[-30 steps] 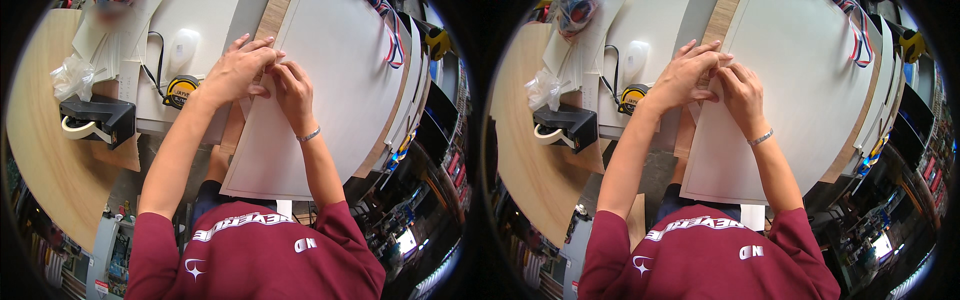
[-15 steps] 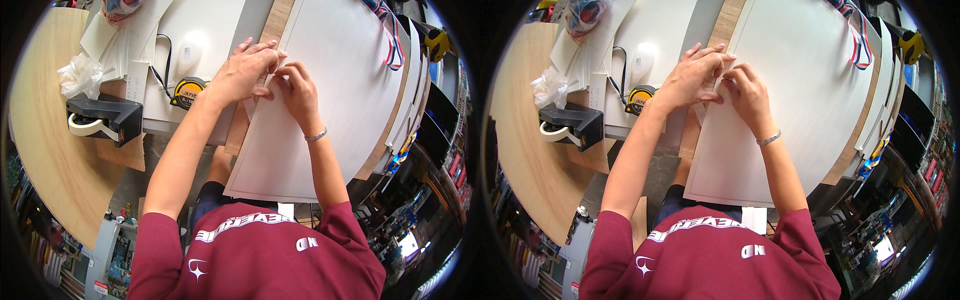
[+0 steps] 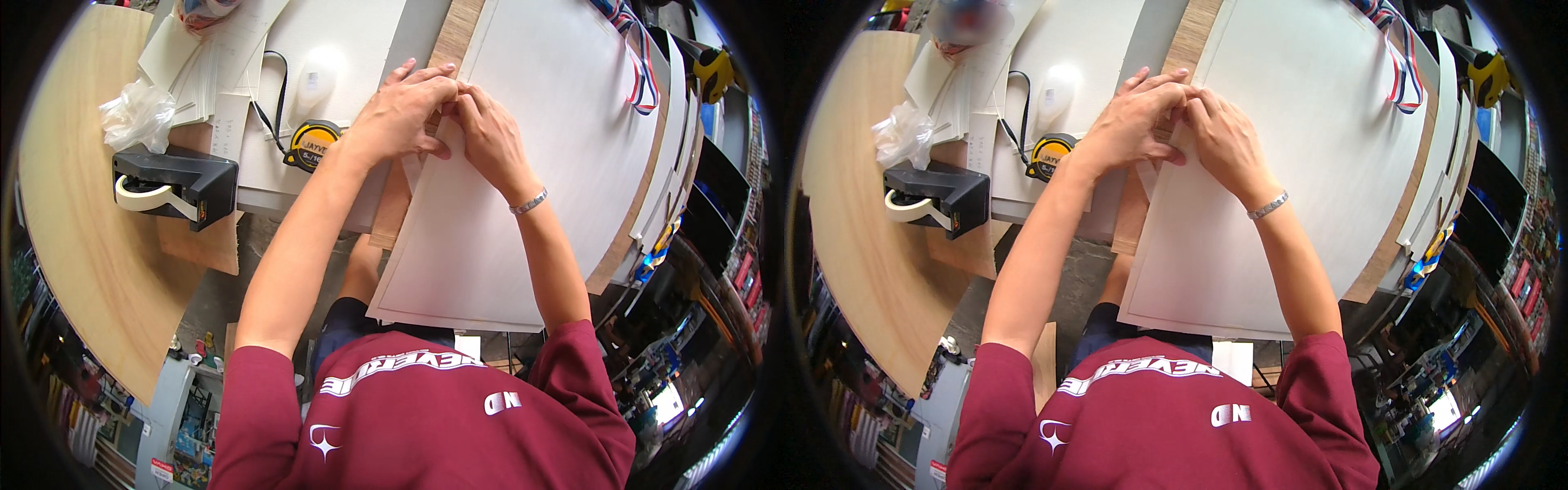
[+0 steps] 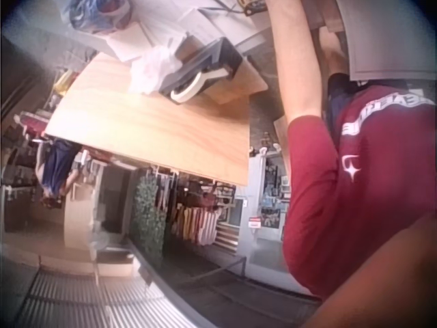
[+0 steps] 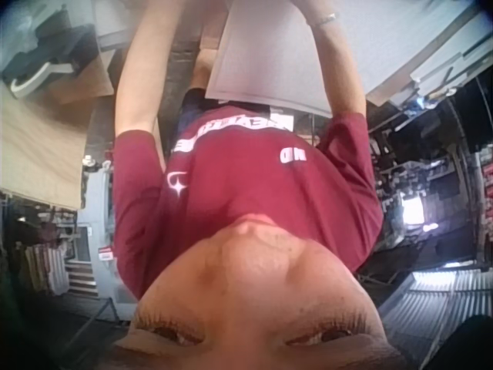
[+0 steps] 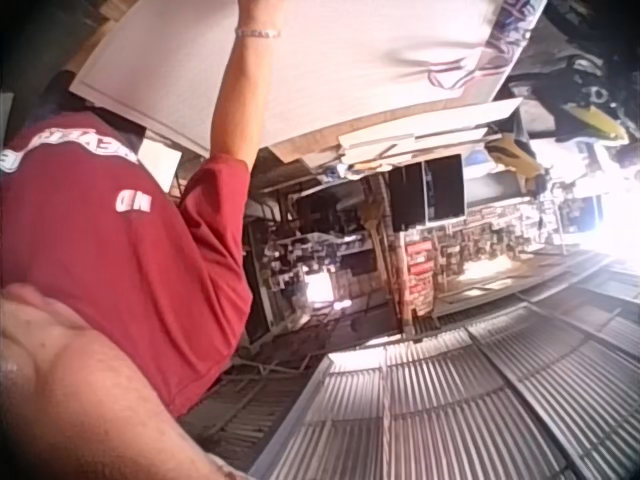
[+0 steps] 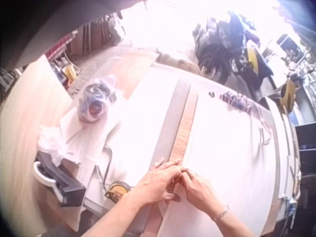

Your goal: The person measures and marks a white board with a ruler and pencil, then flips it to apply double-sided tape. They peel the backing off the tape and place a black board with medals on top. Finally, they use a utility knife to trim the edges of the black board.

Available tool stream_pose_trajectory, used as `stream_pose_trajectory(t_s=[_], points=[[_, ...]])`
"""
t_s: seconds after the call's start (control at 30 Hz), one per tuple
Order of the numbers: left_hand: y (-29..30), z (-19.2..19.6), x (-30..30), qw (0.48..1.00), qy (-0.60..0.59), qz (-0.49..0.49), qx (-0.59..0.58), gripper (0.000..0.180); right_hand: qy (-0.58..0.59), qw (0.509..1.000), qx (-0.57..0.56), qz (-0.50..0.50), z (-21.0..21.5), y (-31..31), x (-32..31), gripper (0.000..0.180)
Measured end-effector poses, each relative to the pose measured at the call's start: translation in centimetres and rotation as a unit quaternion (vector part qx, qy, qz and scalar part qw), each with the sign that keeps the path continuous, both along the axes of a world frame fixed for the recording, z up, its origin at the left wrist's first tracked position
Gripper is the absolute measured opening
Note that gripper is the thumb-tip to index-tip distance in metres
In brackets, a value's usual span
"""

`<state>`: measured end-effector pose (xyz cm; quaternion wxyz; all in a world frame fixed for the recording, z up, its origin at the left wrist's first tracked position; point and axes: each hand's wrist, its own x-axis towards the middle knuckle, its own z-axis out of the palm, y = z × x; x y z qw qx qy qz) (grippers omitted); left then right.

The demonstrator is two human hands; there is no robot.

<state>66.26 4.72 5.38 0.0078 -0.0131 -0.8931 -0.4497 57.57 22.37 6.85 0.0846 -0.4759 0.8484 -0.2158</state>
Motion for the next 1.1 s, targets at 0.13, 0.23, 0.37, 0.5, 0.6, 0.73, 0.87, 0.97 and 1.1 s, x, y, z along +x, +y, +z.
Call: stream_pose_trajectory(t_s=[0.13, 0.23, 0.37, 0.5, 0.6, 0.73, 0.87, 0.97, 1.1], points=[[0.0, 0.0, 0.0, 1.0, -0.025, -0.011, -0.007, 0.076, -0.106, 0.993, -0.033, -0.034, 0.4, 0.4, -0.4, 0.011], [0.1, -0.2, 0.1, 1.0, -0.012, 0.002, 0.0, 0.084, -0.073, 0.997, -0.033, 0.001, 0.6, 0.3, -0.6, 0.009], [0.2, -0.3, 0.1, 1.0, 0.0, 0.008, -0.004, 0.094, -0.004, 0.999, -0.041, 0.026, 0.4, -0.1, -0.3, 0.009], [0.2, -0.2, -0.1, 1.0, -0.019, 0.005, 0.0, 0.09, 0.043, 0.998, 0.017, 0.046, 0.1, -0.2, -0.4, 0.01], [0.2, 0.1, -0.1, 1.0, -0.014, 0.01, 0.0, 0.081, 0.024, 0.998, 0.017, 0.062, 0.1, 0.0, -0.9, 0.011], [0.0, 0.1, -0.1, 1.0, -0.019, 0.001, -0.003, 0.069, -0.091, 0.995, -0.022, 0.039, 0.5, 0.4, -1.6, 0.008], [0.3, 0.0, -0.1, 1.0, -0.002, 0.009, -0.011, 0.063, -0.119, 0.991, -0.026, 0.046, 0.5, 0.7, -1.8, 0.005], [0.4, 0.1, -0.2, 1.0, -0.008, 0.023, -0.01, 0.06, -0.033, 0.997, -0.038, 0.065, 0.1, 0.7, -1.4, 0.007], [0.4, 0.6, -0.2, 0.999, -0.022, 0.002, -0.037, 0.057, 0.079, 0.993, -0.07, 0.056, -0.6, 1.0, -0.2, 0.01]])
